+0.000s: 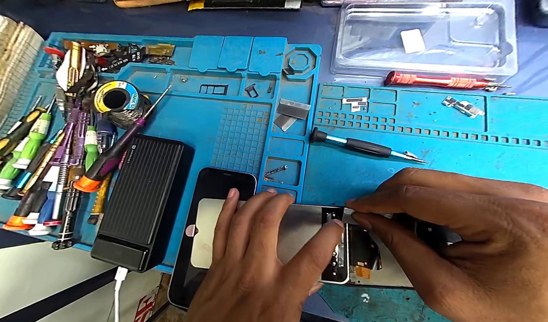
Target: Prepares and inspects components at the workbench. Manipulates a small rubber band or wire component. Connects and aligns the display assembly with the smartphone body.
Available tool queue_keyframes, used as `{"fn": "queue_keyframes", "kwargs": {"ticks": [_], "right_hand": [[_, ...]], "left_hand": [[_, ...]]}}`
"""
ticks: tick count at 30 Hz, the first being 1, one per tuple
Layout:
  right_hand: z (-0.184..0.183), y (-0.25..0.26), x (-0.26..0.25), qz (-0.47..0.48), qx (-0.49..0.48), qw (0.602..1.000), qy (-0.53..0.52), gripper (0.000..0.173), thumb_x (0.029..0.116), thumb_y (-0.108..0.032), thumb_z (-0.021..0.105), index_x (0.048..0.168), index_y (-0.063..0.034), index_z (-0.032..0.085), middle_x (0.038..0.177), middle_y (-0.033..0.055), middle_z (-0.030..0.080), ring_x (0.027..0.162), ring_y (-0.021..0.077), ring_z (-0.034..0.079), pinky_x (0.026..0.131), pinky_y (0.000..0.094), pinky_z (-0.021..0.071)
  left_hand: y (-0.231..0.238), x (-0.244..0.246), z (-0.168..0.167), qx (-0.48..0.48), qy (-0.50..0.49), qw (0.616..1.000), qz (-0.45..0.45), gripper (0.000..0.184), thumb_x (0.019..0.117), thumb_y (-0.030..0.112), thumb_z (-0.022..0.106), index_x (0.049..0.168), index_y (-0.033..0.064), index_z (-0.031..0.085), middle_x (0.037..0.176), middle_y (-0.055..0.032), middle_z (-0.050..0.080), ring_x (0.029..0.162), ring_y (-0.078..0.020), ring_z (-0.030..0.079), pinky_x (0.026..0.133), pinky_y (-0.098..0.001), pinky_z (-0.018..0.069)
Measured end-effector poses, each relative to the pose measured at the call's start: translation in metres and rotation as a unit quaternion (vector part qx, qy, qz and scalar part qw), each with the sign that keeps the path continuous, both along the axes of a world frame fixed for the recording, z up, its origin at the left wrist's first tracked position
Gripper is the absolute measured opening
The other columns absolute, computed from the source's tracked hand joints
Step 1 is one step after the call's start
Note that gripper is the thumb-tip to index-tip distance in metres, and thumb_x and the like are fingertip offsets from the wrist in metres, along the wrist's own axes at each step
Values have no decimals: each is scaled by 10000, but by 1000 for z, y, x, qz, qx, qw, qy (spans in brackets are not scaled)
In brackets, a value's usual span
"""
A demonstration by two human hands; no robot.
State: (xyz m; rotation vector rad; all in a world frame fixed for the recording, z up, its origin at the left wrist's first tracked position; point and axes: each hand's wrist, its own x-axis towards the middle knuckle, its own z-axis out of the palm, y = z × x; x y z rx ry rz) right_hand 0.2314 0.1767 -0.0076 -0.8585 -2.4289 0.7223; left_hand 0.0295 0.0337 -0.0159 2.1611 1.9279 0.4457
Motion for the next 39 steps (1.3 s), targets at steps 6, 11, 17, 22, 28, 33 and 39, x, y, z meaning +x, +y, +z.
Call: {"fn": "queue_keyframes", "kwargs": {"ticks": [6, 11, 17, 22, 28, 33, 39], "right_hand": [[0, 0, 0, 2, 0, 1000, 2, 158, 894, -230, 626, 911, -231, 783, 808, -157, 630, 684, -64, 558, 534, 142, 433], [-1, 1, 0, 4, 0, 1000, 6, 156, 894, -230, 626, 906, -230, 781, 804, -160, 632, 678, -68, 559, 530, 135, 438], [0, 1, 0, 7, 5, 1000, 5, 162, 902, -225, 620, 912, -228, 782, 815, -152, 634, 678, -62, 556, 531, 139, 434], [1, 0, 0, 6, 4, 1000, -1, 168, 906, -228, 616, 917, -229, 783, 814, -156, 630, 674, -66, 547, 530, 138, 427], [1, 0, 0, -1, 12, 1000, -5, 165, 909, -234, 619, 920, -230, 783, 816, -152, 636, 686, -58, 563, 539, 144, 441], [1, 0, 1, -9, 7, 1000, -1, 164, 924, -235, 613, 941, -226, 776, 829, -152, 632, 694, -61, 569, 548, 137, 458], [1, 3, 2, 22, -8, 1000, 12, 163, 910, -202, 616, 920, -212, 778, 834, -147, 649, 713, -57, 582, 560, 133, 464]], "left_hand": [[0, 0, -1, -4, 9, 1000, -1, 445, 1051, 427, 460, 1494, 416, 499, 1489, -192, 474, 1476, -399, 351, 1182, -730, 162], [0, 0, 0, -6, 5, 1000, -7, 408, 1055, 412, 466, 1456, 439, 535, 1484, -195, 475, 1473, -402, 352, 1178, -731, 174], [0, 0, 0, -5, 6, 1000, -7, 404, 1053, 397, 476, 1449, 445, 542, 1489, -192, 472, 1477, -400, 347, 1176, -733, 172], [0, 0, 1, -9, 3, 1000, -6, 396, 1052, 392, 488, 1438, 446, 554, 1488, -196, 474, 1477, -406, 346, 1174, -736, 176], [0, -1, 1, -9, 4, 1000, -9, 395, 1053, 388, 481, 1437, 442, 557, 1489, -199, 470, 1477, -406, 344, 1175, -737, 172], [0, -1, 0, -3, 2, 1000, -6, 399, 1047, 380, 496, 1434, 454, 555, 1492, -194, 470, 1475, -402, 349, 1173, -736, 181], [0, -1, -1, -3, -2, 1000, -5, 391, 1053, 394, 479, 1431, 455, 561, 1482, -190, 480, 1474, -398, 354, 1174, -736, 179]]}}
